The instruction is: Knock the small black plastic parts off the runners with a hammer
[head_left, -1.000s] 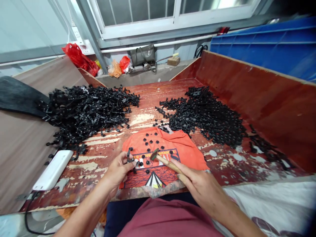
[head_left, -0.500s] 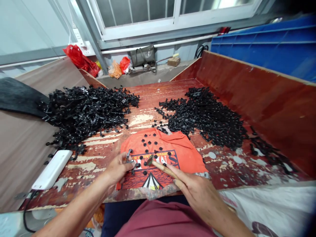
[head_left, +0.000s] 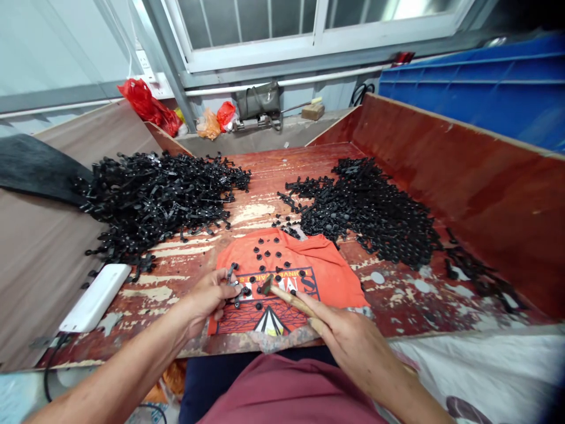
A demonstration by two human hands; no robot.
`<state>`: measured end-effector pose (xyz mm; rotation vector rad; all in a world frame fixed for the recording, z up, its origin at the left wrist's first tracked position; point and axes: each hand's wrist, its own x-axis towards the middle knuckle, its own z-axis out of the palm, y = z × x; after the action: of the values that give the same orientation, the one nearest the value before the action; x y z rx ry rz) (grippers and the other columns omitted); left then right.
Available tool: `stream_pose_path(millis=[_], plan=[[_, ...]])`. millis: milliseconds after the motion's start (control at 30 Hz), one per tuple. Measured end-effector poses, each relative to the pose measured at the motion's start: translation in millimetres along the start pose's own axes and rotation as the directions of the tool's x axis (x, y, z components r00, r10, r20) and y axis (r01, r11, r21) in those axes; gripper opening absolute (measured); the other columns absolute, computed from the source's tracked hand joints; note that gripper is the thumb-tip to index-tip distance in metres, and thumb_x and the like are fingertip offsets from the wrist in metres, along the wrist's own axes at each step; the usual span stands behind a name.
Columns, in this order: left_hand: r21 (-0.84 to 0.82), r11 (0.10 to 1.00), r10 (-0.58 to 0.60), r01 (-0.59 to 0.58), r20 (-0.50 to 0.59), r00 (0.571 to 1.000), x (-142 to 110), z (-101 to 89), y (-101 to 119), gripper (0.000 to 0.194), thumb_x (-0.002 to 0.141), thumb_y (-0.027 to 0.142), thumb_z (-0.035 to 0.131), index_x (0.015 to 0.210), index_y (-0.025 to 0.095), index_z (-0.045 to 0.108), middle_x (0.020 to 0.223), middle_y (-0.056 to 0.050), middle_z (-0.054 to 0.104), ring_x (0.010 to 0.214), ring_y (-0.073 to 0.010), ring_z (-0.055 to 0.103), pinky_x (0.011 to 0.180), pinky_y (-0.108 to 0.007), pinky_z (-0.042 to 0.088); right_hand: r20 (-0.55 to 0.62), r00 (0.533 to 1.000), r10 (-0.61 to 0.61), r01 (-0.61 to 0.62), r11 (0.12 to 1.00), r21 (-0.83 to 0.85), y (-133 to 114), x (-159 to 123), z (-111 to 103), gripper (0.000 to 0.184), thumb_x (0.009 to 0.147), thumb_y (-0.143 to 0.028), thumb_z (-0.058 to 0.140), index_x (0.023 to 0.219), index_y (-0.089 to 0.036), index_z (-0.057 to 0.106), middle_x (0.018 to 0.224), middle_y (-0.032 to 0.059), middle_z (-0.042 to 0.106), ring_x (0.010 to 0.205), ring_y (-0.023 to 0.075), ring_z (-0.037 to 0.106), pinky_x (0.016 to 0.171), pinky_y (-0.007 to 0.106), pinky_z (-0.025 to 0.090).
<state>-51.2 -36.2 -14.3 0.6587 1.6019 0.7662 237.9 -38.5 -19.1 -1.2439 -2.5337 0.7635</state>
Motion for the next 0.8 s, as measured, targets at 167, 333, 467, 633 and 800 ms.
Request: stream_pose_path(millis=[167, 333, 467, 633, 800], plan=[[-0.074, 0.997, 0.019, -0.016, 0.038, 0.999, -9.1, -3.1, 5.1, 0.044, 0.053, 0.034, 0.083, 0.078, 0.019, 0.05, 0.052, 0.01, 0.048, 0.037, -0.0019, 0.027, 0.032, -0.014, 0.019, -0.028, 1.0, -0.011, 0.011, 1.0, 0.004, 1.0, 1.7, 0.3, 0.057, 0.103, -0.019, 0.04, 0.151, -0.048, 0.029, 0.127, -0.0044, 0.069, 0.081, 0.0152, 0.074, 0.071, 0.024, 0.056], [-0.023, 1.0, 0.015, -0.015, 0.015, 1.0, -5.2, -0.2, -0.6, 0.045, 0.055, 0.036, 0.083, 0.081, 0.02, 0.05, 0.053, 0.01, 0.049, 0.035, -0.0021, 0.028, 0.031, -0.014, 0.018, -0.018, 1.0, 0.013, -0.012, 1.0, 0.022, 0.8, 1.4, 0.1, 0.058, 0.101, -0.018, 0.04, 0.151, -0.046, 0.031, 0.11, -0.0033, 0.076, 0.077, 0.0168, 0.074, 0.07, 0.026, 0.056], [0.055, 0.998, 0.046, -0.043, -0.048, 0.998, 4.1, 3.1, -8.1, 0.044, 0.055, 0.038, 0.081, 0.078, 0.022, 0.048, 0.051, 0.01, 0.05, 0.032, -0.004, 0.03, 0.029, -0.016, 0.018, -0.022, 1.0, 0.015, -0.015, 1.0, 0.028, -0.1, 1.4, -0.9, 0.057, 0.101, -0.019, 0.04, 0.151, -0.045, 0.031, 0.106, -0.0025, 0.077, 0.074, 0.018, 0.073, 0.069, 0.028, 0.056], [0.082, 0.996, 0.03, -0.022, -0.093, 0.995, 8.9, 4.3, -10.8, 0.036, 0.06, 0.033, 0.077, 0.075, 0.023, 0.046, 0.047, 0.011, 0.045, 0.031, -0.0047, 0.027, 0.028, -0.016, 0.016, 0.048, 0.999, 0.023, -0.023, 1.0, 0.0, -0.3, 2.9, -2.7, 0.059, 0.103, -0.02, 0.04, 0.151, -0.051, 0.025, 0.114, -0.0054, 0.075, 0.08, 0.0176, 0.074, 0.066, 0.026, 0.055], [0.088, 0.996, 0.019, -0.008, -0.12, 0.993, 7.9, 6.8, -8.2, 0.028, 0.063, 0.026, 0.075, 0.076, 0.021, 0.052, 0.048, 0.009, 0.048, 0.031, -0.0049, 0.031, 0.028, -0.016, 0.02, 0.001, 1.0, -0.003, 0.003, 0.999, 0.035, -3.2, 5.2, -4.7, 0.054, 0.104, -0.023, 0.039, 0.151, -0.046, 0.031, 0.117, -0.0027, 0.074, 0.086, 0.0185, 0.075, 0.07, 0.027, 0.057]])
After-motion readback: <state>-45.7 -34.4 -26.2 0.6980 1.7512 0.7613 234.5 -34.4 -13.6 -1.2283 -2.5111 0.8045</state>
